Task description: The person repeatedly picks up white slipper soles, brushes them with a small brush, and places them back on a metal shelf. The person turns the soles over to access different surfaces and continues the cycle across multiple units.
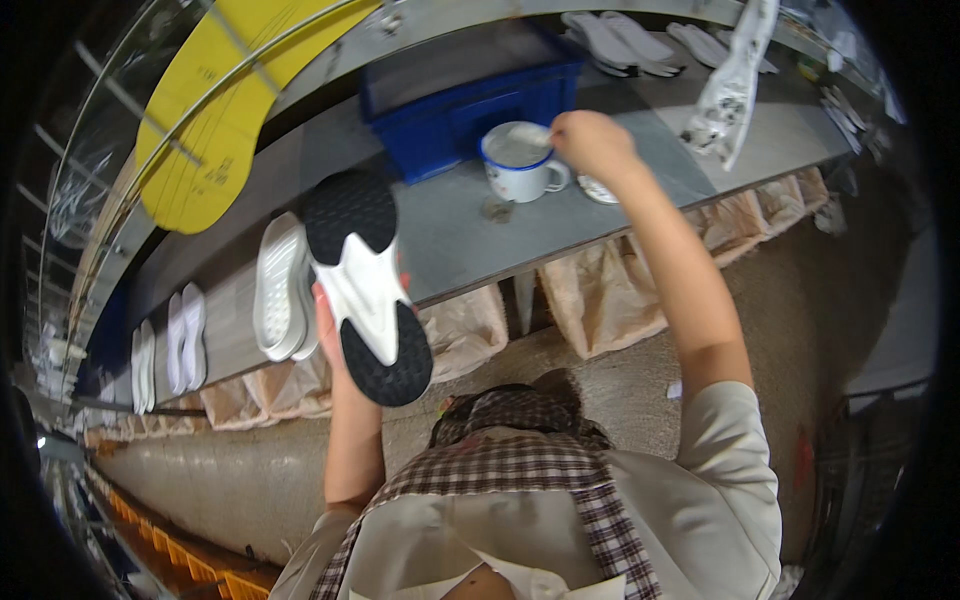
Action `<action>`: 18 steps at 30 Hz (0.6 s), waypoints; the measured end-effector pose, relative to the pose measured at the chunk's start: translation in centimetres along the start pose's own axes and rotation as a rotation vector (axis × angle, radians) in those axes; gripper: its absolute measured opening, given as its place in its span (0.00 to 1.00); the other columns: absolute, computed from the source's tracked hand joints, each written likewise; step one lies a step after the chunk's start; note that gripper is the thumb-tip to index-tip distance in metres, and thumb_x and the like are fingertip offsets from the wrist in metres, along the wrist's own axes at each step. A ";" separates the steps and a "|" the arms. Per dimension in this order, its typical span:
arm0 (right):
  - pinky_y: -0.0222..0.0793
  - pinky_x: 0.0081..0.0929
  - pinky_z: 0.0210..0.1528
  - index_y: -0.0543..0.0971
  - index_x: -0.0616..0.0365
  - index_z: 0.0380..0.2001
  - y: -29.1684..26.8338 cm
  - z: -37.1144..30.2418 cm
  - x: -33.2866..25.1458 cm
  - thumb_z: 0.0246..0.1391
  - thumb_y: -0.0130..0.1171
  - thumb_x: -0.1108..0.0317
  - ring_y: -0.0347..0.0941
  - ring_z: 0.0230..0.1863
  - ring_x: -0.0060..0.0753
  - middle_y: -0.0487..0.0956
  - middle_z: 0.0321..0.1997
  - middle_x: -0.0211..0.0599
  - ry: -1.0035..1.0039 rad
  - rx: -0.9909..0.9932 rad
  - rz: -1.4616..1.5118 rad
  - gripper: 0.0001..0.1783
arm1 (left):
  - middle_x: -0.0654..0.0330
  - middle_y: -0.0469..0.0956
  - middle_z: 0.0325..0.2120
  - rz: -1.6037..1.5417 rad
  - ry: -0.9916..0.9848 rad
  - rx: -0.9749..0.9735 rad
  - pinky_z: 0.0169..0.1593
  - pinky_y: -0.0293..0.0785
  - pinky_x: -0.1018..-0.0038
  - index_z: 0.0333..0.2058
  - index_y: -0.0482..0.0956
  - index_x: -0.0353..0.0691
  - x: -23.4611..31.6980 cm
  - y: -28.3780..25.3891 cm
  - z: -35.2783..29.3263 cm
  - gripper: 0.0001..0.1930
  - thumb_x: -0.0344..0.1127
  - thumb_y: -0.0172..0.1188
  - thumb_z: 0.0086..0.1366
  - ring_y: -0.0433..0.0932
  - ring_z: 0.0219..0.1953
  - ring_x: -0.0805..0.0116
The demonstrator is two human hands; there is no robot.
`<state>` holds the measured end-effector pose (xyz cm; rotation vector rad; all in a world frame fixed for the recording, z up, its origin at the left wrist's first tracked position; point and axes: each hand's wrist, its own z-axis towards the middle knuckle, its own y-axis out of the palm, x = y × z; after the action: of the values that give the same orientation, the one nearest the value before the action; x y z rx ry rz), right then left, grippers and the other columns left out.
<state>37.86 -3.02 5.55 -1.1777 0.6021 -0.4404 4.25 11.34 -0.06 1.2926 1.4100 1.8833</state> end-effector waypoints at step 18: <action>0.68 0.28 0.23 0.82 0.50 0.41 1.9 -12.6 -13.8 0.50 0.62 0.65 0.73 0.23 0.35 0.77 0.27 0.33 -0.556 0.062 0.786 0.13 | 0.49 0.77 0.43 -0.049 -0.193 0.162 0.44 0.79 0.64 0.53 0.69 0.34 0.2 1.6 0.1 0.31 0.58 0.42 0.67 0.79 0.42 0.56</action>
<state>19.22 -3.07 3.35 -0.8584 0.5054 0.5210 4.51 10.94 1.52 1.4593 1.5016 1.5925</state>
